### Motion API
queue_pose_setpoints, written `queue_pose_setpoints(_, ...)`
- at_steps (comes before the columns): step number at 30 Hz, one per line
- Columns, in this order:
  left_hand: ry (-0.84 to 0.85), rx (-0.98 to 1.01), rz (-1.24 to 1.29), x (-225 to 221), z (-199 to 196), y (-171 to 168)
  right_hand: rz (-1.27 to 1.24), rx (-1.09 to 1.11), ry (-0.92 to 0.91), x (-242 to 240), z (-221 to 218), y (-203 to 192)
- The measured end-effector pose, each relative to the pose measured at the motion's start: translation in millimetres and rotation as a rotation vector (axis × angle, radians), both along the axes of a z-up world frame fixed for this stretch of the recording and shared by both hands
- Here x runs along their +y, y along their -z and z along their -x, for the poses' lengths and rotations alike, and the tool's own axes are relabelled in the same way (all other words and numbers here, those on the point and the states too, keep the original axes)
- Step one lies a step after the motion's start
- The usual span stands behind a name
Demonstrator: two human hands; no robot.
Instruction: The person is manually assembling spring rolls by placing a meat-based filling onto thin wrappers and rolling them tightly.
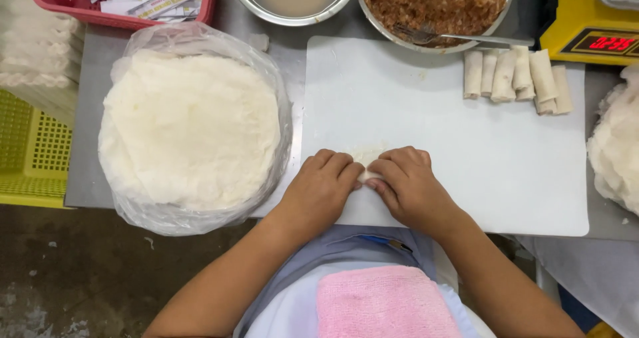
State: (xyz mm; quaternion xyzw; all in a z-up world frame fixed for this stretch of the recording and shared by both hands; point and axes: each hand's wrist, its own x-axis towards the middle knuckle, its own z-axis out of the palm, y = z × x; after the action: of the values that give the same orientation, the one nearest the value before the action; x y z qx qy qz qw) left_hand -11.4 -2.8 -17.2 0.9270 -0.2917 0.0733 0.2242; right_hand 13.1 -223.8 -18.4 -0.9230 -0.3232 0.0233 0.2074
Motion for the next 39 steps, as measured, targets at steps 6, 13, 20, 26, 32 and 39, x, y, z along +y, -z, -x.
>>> queue_pose_setpoints(6, -0.07, 0.209, 0.175, 0.0, -13.2, -4.8, -0.056, 0.288, 0.149, 2.1, -18.9, -12.1)
queue_pose_setpoints(13, -0.207, 0.155, 0.181, -3.7, -31.9, -1.5, 0.026, 0.159, 0.242, 13.2, -39.6, -6.2)
queue_pose_setpoints(20, -0.127, -0.013, 0.14, -4.9, -48.4, 11.7, 0.207, 0.087, 0.278, 25.4, -65.5, -17.2)
queue_pose_setpoints(26, -0.258, 0.073, 0.051, -6.9, -84.0, 23.7, 0.29, -0.091, 0.222, 26.6, -111.4, -4.8)
queue_pose_setpoints(32, -0.127, 0.113, 0.149, 5.5, -51.0, 8.4, 0.061, 0.106, -0.022, 10.7, -77.1, -22.8)
queue_pose_setpoints(39, 0.097, 0.215, 0.237, 6.3, 26.3, -8.4, -0.076, -0.046, -0.218, -22.0, 21.6, -17.4)
